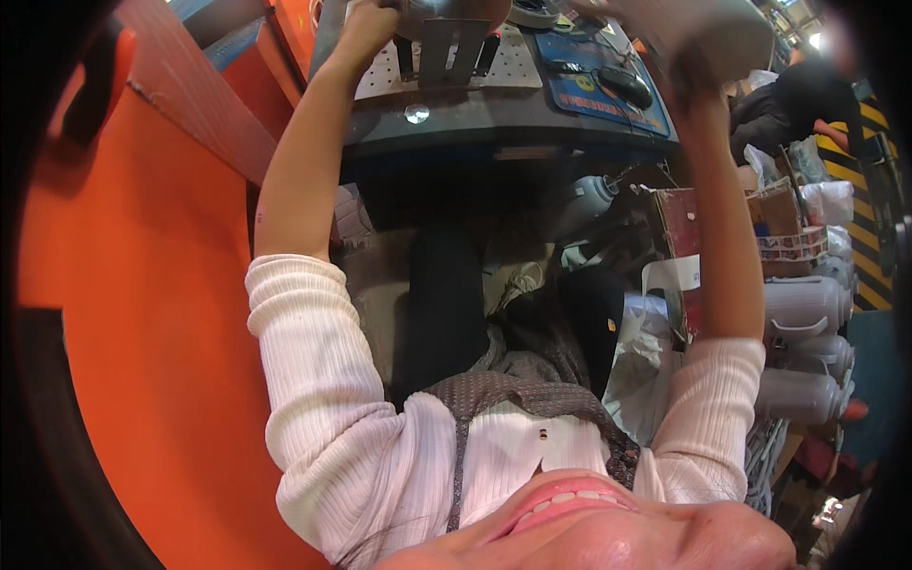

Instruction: The person repeatedly assembles grey electric kettles by attaching handles and lids, then places them on a nearby table. The person handles multiple kettles one at a time in a repetitive cycle.

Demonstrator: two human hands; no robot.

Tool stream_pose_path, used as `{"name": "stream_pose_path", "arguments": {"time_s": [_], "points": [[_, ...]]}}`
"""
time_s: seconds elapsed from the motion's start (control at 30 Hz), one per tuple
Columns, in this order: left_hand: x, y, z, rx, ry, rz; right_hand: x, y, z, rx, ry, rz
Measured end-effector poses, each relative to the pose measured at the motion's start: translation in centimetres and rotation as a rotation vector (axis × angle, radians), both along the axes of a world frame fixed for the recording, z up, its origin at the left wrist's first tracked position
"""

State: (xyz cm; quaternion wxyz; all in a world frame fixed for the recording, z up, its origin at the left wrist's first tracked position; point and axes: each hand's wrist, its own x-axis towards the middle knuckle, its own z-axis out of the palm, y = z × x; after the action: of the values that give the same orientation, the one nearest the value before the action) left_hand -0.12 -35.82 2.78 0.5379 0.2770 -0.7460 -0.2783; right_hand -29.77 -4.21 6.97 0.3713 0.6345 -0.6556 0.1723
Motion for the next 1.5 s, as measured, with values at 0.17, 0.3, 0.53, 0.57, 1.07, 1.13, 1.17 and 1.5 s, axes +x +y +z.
{"name": "stream_pose_path", "arguments": {"time_s": [0.17, 0.3, 0.53, 0.57, 1.07, 1.13, 1.17, 1.5], "points": [[3.9, -2.1, -2.4, 0.798, 0.772, -0.569, 0.6, -16.3, -0.8, 0.070, -0.227, -0.011], [7.4, 0.3, -5.6, 0.627, 0.980, -0.687, 7.8, -22.0, -4.7, -0.039, -1.178, 0.296], [9.4, 5.6, -6.6, 0.395, 0.772, -0.479, 10.0, -19.0, -3.3, -0.043, -0.345, 0.017], [9.6, 6.6, -6.2, 0.331, 0.745, -0.450, 10.0, -18.5, -2.4, 0.021, -0.263, 0.020], [9.3, 20.1, -7.6, -0.077, 0.183, -0.112, 15.7, 2.0, 0.0, 0.320, -0.715, 0.841], [8.7, 24.3, -8.8, -0.271, 0.002, -0.017, 16.2, 6.5, -2.6, 0.137, -0.775, 0.704], [8.9, 26.0, -9.0, -0.272, 0.052, -0.223, 15.8, 8.5, -3.6, 0.022, -0.768, 0.581], [2.2, 24.9, -13.0, 0.855, -0.026, -0.873, 23.6, 35.1, -15.6, 0.304, -0.484, -0.157]]}}
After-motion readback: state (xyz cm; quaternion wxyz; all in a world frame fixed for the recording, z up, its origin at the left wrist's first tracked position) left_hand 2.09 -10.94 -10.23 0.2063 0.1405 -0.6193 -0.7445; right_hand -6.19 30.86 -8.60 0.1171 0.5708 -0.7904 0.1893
